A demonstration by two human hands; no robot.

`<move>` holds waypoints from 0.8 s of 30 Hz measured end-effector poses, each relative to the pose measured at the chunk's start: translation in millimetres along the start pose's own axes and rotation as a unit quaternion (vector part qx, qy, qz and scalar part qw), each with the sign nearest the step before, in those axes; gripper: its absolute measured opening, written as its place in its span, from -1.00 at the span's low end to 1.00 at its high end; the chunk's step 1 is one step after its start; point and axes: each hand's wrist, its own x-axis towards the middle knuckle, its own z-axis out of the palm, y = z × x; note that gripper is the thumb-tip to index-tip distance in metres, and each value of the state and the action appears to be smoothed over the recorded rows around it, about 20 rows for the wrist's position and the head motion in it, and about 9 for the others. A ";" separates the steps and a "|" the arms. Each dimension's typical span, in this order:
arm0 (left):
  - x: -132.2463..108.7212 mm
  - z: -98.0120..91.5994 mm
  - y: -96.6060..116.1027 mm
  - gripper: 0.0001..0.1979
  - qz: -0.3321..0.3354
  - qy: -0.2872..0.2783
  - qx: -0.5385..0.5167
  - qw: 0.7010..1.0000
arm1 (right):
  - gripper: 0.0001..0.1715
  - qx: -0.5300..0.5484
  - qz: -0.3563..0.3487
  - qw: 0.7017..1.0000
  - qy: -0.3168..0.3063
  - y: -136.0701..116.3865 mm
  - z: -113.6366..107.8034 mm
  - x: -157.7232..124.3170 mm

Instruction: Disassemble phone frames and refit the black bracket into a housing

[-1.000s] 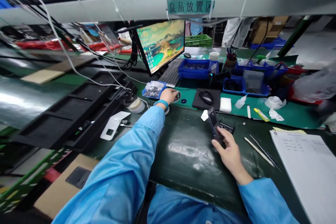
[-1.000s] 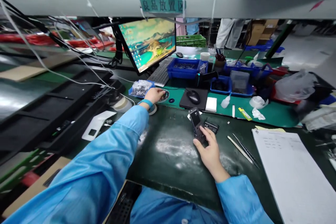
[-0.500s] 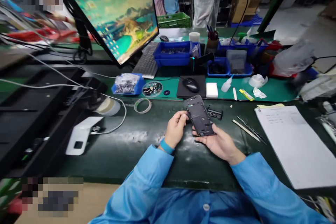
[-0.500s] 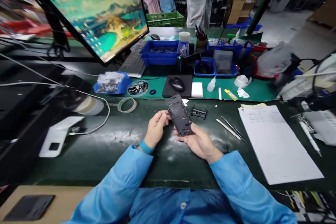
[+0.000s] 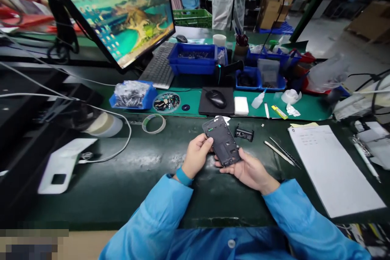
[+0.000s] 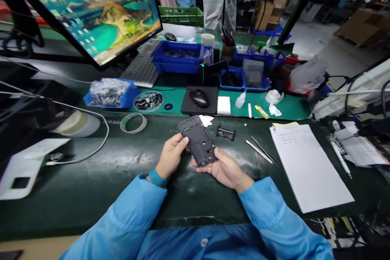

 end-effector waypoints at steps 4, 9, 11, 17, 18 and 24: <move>0.9 -0.6 0.3 -0.53 -0.023 -0.007 -0.009 1.000 | -0.28 -0.061 -0.011 0.998 0.027 2.2 -1.0 -0.1; 3.5 -4.3 -2.9 -0.49 -0.016 0.001 0.005 1.000 | -0.31 -0.119 -0.089 0.985 0.092 4.4 -3.0 2.3; 3.1 -4.9 -5.2 -0.47 -0.014 -0.001 0.011 1.000 | -0.31 -0.156 -0.112 0.975 0.110 2.1 -4.0 1.7; -2.0 -0.9 -8.8 -0.50 -0.020 0.010 0.063 0.998 | -0.34 -0.270 -0.134 0.946 0.122 -3.3 -9.7 0.6; -0.5 -2.4 -7.7 -0.55 -0.021 0.021 0.081 0.996 | -0.33 -0.275 -0.133 0.944 0.122 -2.7 -10.1 1.4; 52.8 -54.5 22.9 -0.82 -0.055 0.156 0.272 0.948 | -0.31 -0.262 -0.147 0.945 0.131 1.7 -9.0 7.8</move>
